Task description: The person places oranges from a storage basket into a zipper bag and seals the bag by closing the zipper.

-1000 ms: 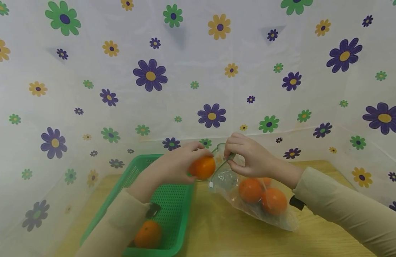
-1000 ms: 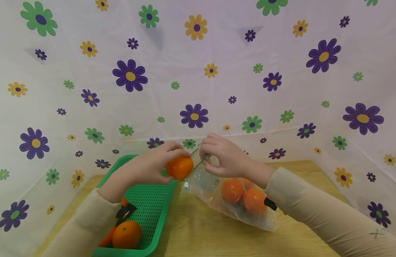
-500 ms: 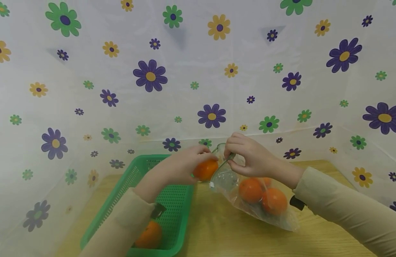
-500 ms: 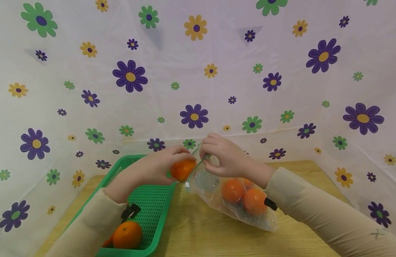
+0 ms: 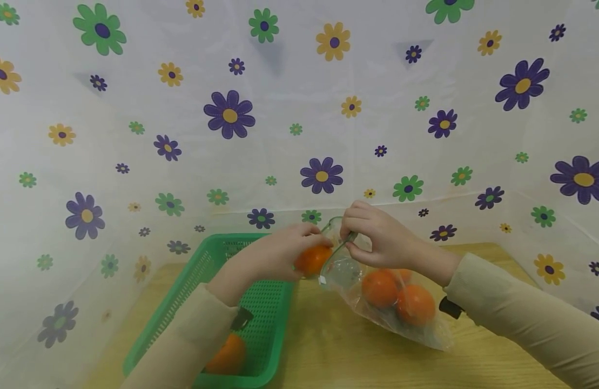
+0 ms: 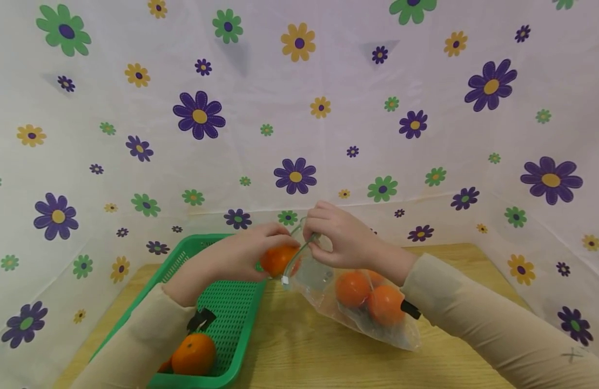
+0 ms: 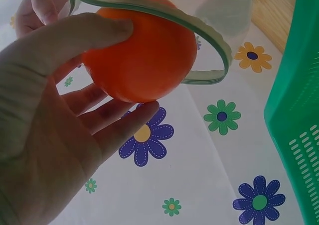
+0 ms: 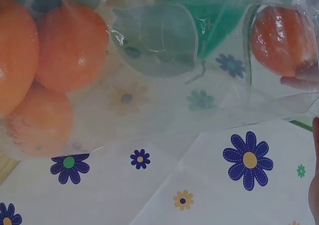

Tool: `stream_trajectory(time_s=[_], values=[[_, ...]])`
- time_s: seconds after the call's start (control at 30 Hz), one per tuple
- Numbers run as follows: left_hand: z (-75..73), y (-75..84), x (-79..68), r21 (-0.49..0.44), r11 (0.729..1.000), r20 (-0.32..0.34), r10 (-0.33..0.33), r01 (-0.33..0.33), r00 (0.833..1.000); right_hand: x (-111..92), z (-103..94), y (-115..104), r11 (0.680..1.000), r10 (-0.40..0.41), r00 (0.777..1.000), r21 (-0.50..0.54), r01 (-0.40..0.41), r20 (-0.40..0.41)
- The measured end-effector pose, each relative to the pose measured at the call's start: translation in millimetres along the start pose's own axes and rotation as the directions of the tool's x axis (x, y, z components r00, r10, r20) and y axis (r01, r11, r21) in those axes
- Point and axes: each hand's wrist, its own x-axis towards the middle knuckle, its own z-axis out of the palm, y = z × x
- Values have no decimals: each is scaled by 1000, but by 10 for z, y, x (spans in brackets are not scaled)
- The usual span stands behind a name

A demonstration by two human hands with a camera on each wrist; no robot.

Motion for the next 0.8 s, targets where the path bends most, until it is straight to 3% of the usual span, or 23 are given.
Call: stream_trajectory(time_s=[0.8], values=[[22,40,-13,-19,1000,36,-7,7,999,-14,-11,-1,1000,-1,1000,-10,1,-18]])
